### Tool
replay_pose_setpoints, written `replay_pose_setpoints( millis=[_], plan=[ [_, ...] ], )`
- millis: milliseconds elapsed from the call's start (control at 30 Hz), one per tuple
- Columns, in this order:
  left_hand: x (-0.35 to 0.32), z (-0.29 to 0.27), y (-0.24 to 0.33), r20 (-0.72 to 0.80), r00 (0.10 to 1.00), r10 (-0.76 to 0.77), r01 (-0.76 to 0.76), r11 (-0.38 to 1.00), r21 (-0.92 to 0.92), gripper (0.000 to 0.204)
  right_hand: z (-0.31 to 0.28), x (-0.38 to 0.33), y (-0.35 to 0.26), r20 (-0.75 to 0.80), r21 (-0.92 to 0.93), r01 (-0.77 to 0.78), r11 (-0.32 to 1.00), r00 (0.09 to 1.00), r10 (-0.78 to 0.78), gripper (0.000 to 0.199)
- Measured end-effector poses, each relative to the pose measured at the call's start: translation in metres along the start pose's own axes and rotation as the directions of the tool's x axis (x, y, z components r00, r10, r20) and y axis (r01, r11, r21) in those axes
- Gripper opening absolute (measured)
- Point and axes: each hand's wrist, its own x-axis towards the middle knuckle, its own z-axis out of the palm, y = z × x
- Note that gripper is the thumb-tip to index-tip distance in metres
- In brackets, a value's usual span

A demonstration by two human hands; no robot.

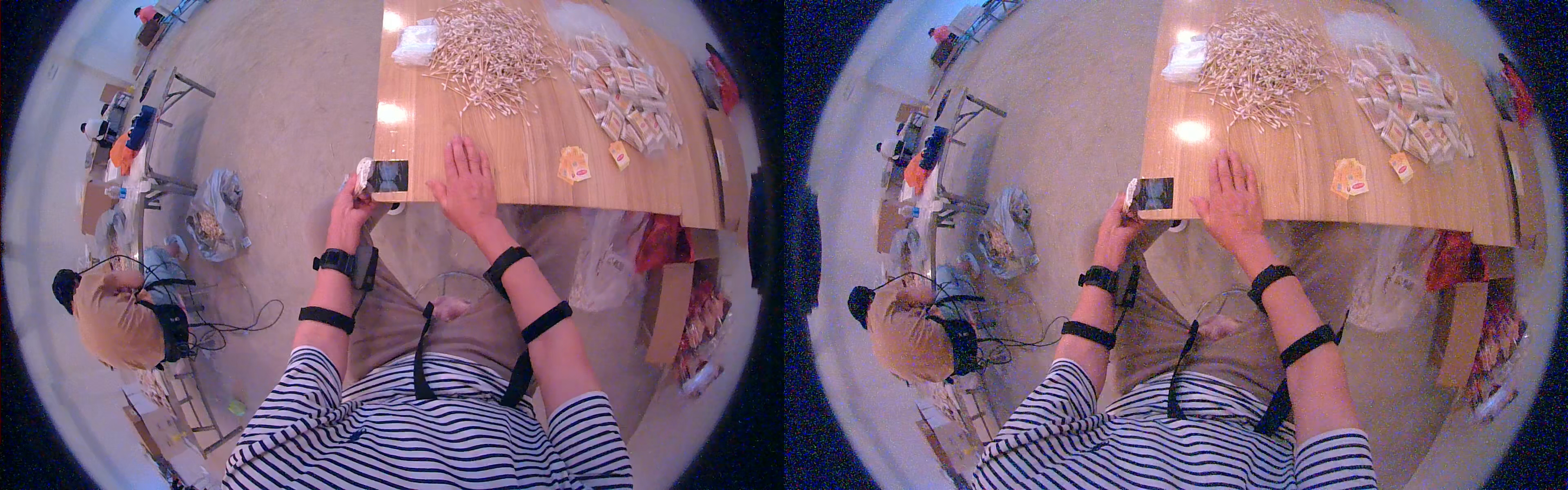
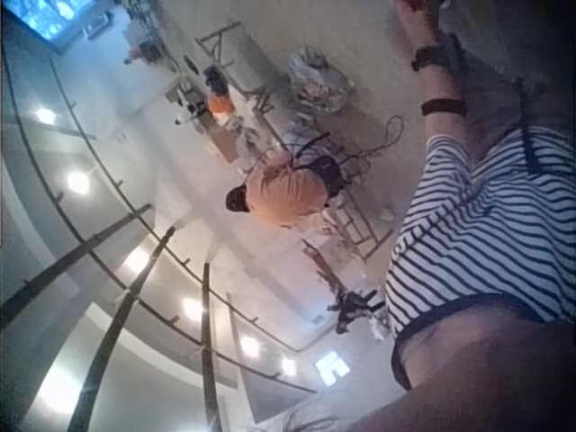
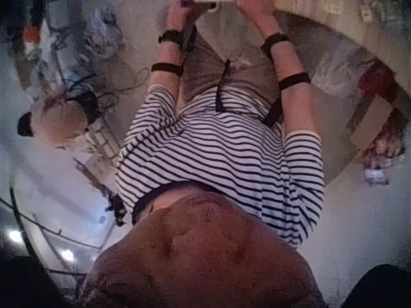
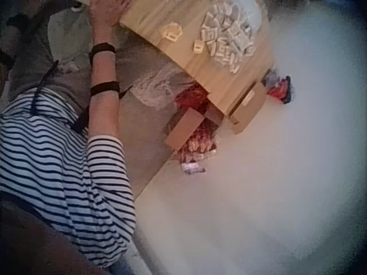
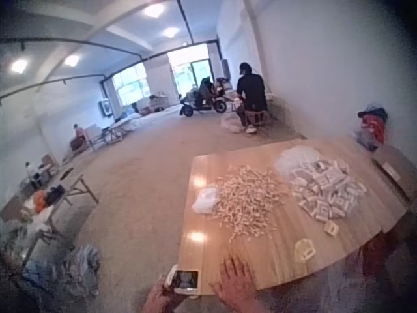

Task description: The person is sorting small wooden sticks (cotton swab shafts) and placing them into a small cardboard box, then closing the box.

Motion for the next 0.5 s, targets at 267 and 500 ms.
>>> replay_pose_setpoints(
  millis=[267, 500],
  plan=[
    [-0.017, 0.021, 0.021, 0.079, 0.989, 0.123, -0.143, 0.927, 0.346, 0.050, -0.002, 0.001, 0.003, -0.013, -0.020, -0.008, 1.000, 1.000, 0.008, 0.072],
    [-0.002, 0.009, 0.003, 0.089, 0.994, 0.056, -0.064, 0.994, 0.085, 0.048, -0.001, 0.000, 0.002, -0.035, -0.027, 0.000, 1.000, 0.999, -0.001, 0.073]
  ],
)
